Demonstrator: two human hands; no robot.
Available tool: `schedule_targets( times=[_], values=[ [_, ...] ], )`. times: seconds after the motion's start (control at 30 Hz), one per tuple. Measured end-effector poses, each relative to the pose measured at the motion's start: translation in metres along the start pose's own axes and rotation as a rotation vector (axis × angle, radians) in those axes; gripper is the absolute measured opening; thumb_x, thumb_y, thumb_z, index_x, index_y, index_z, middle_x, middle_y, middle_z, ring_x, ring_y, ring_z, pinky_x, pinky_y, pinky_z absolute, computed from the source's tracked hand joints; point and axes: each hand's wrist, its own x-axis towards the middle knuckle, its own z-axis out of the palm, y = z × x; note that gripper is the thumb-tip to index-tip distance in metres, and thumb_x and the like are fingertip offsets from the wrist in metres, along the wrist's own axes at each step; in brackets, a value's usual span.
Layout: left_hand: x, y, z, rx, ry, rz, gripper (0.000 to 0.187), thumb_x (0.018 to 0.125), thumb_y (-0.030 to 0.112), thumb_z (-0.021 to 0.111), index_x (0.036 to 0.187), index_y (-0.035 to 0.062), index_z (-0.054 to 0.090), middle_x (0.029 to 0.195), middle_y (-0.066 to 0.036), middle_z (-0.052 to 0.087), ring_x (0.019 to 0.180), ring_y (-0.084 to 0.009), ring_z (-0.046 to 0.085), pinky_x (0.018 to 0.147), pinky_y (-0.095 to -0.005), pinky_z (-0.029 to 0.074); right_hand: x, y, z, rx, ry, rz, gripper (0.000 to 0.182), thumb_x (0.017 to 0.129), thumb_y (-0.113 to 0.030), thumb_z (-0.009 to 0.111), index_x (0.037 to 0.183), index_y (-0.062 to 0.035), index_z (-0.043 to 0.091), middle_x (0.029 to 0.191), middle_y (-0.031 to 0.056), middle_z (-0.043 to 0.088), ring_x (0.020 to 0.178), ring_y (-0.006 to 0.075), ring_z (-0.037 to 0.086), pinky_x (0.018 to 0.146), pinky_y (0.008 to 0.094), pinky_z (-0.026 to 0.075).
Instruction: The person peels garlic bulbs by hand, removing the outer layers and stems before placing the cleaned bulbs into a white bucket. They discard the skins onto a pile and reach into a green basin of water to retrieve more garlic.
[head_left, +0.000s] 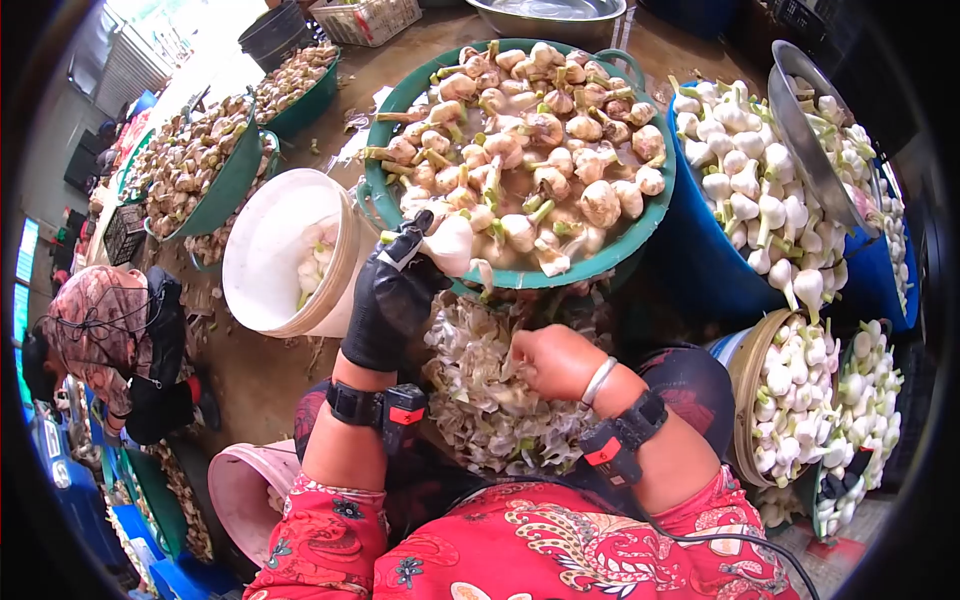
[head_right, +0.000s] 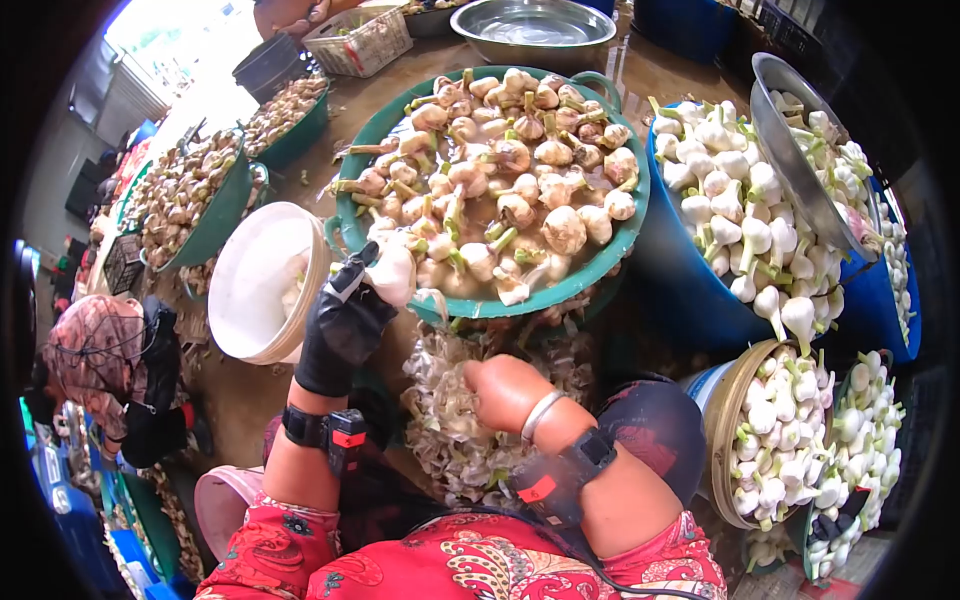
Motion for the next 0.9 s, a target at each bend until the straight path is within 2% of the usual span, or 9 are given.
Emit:
schedule_targets(
  times=[0.1, 0.27, 0.3, 0.43, 0.63, 0.73, 0.8, 0.83, 0.9],
  values=[
    [-0.002, 0.000, 0.012, 0.080, -0.019, 0.158, 0.041, 0.089, -0.008, 0.050, 0.130, -0.0004, 0.048, 0.122, -0.013, 0.057, 0.106, -0.0191, 0.058, 0.086, -0.0297, 0.051, 0.008, -0.008, -0.017, 0.058, 0.191, 0.042, 0.011, 0.070, -0.015, 0.062, 0.068, -0.0045, 0.061, 0.077, 0.0183, 0.063, 0.070, 0.0380, 0.061, 0.065, 0.0469, 0.049],
    [-0.004, -0.009, 0.017, -0.656, 0.020, -0.458, 0.033, 0.092, 0.002, 0.052, 0.125, 0.0000, 0.052, 0.099, -0.008, 0.064, 0.090, -0.0142, 0.061, 0.074, -0.0257, 0.050, 0.028, -0.025, -0.014, 0.891, 0.596, 0.148, 0.028, 0.070, -0.008, 0.074, 0.093, -0.0041, 0.059, 0.075, 0.0047, 0.064, 0.064, 0.0117, 0.061, 0.058, 0.0264, 0.050],
    [-0.005, -0.017, 0.016, -0.235, -0.084, -0.296, 0.029, 0.095, 0.014, 0.052, 0.120, 0.0002, 0.055, 0.090, -0.005, 0.064, 0.082, -0.0130, 0.060, 0.070, -0.0266, 0.049, 0.031, -0.023, -0.012, 1.028, 0.621, 0.111, 0.031, 0.071, -0.006, 0.074, 0.097, -0.0043, 0.058, 0.074, 0.0019, 0.063, 0.065, 0.0068, 0.059, 0.058, 0.0228, 0.049],
    [-0.005, -0.015, 0.021, -0.850, -0.152, -0.491, 0.031, 0.096, 0.026, 0.051, 0.113, 0.0021, 0.058, 0.091, -0.005, 0.064, 0.080, -0.0146, 0.061, 0.072, -0.0282, 0.050, 0.033, -0.007, -0.014, 0.857, 0.686, 0.074, 0.012, 0.075, 0.001, 0.062, 0.086, -0.0039, 0.059, 0.071, -0.0018, 0.059, 0.061, 0.0032, 0.053, 0.055, 0.0208, 0.045],
    [-0.010, -0.028, 0.018, 0.484, -0.066, 0.127, 0.032, 0.095, 0.031, 0.052, 0.114, 0.0051, 0.057, 0.101, -0.005, 0.063, 0.086, -0.0164, 0.061, 0.077, -0.0293, 0.052, 0.031, -0.008, -0.023, 1.032, 0.712, 0.108, 0.011, 0.075, 0.002, 0.059, 0.085, -0.0026, 0.058, 0.072, 0.0009, 0.057, 0.061, 0.0092, 0.053, 0.061, 0.0243, 0.049],
    [-0.008, -0.014, 0.025, -0.762, -0.003, -0.458, 0.030, 0.095, 0.028, 0.053, 0.116, 0.0063, 0.057, 0.101, -0.005, 0.063, 0.086, -0.0147, 0.061, 0.077, -0.0282, 0.051, 0.032, -0.021, -0.010, 1.043, 0.655, 0.077, 0.014, 0.075, 0.003, 0.061, 0.087, -0.0030, 0.059, 0.075, 0.0026, 0.060, 0.065, 0.0108, 0.055, 0.066, 0.0253, 0.050],
    [-0.009, -0.012, 0.034, 0.505, -0.052, 0.294, 0.028, 0.093, 0.026, 0.055, 0.113, 0.0065, 0.059, 0.096, -0.003, 0.064, 0.080, -0.0133, 0.061, 0.073, -0.0274, 0.051, 0.031, -0.021, -0.008, 0.999, 0.553, 0.148, 0.012, 0.075, 0.001, 0.065, 0.084, -0.0030, 0.058, 0.073, 0.0018, 0.061, 0.063, 0.0089, 0.054, 0.065, 0.0241, 0.049],
    [-0.008, -0.012, 0.033, 0.505, -0.054, 0.295, 0.028, 0.093, 0.026, 0.055, 0.113, 0.0065, 0.059, 0.096, -0.003, 0.064, 0.080, -0.0133, 0.061, 0.073, -0.0274, 0.051, 0.031, -0.019, -0.012, 1.053, 0.500, 0.185, 0.008, 0.077, -0.002, 0.065, 0.080, -0.0029, 0.058, 0.068, 0.0001, 0.060, 0.060, 0.0069, 0.052, 0.061, 0.0231, 0.047],
    [-0.008, -0.012, 0.027, -0.445, -0.054, -0.299, 0.028, 0.093, 0.027, 0.056, 0.110, 0.0045, 0.060, 0.092, -0.003, 0.065, 0.074, -0.0121, 0.060, 0.068, -0.0262, 0.050, 0.029, -0.018, -0.018, 1.067, 0.538, 0.111, 0.007, 0.079, -0.002, 0.064, 0.077, -0.0029, 0.057, 0.066, 0.0000, 0.059, 0.059, 0.0067, 0.052, 0.059, 0.0228, 0.046]
  ],
)
